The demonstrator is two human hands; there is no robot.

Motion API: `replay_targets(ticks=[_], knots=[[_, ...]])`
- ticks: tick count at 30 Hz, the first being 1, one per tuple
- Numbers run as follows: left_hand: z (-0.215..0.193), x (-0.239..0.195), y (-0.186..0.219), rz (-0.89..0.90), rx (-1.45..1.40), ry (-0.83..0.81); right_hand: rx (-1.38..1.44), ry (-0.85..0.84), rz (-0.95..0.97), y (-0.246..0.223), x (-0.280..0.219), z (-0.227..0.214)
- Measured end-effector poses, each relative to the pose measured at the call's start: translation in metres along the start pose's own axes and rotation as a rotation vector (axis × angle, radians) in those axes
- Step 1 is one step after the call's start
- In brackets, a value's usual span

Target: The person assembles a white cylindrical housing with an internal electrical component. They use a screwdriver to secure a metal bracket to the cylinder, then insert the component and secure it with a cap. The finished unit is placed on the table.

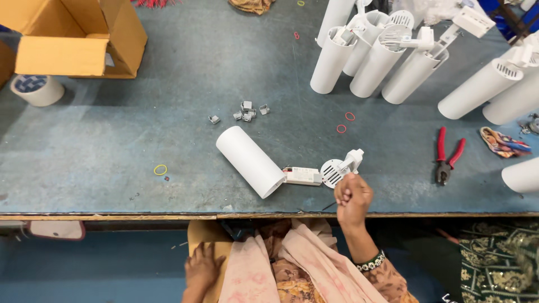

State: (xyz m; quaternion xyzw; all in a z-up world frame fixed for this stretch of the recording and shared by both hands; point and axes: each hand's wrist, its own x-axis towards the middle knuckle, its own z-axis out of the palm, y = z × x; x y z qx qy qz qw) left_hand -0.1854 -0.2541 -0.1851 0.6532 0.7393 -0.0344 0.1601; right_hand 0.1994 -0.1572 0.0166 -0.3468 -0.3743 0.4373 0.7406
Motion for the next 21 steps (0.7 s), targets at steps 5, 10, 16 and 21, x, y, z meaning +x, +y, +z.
replay_targets(ticks=[5,10,16,21], knots=[[0.046,0.024,0.029,0.109,-0.046,-0.265,-0.084,-0.073,0.025,-0.003,-0.020,0.020],[0.045,0.031,0.082,0.176,-0.516,-0.512,-0.060,-0.035,0.076,-0.009,-0.038,0.016],[0.045,0.049,0.090,-0.177,-1.534,-0.778,-0.122,0.070,0.087,-0.014,-0.057,-0.013],[0.027,0.075,0.022,-0.503,-1.996,-0.368,-0.067,0.120,0.152,-0.013,-0.055,-0.028]])
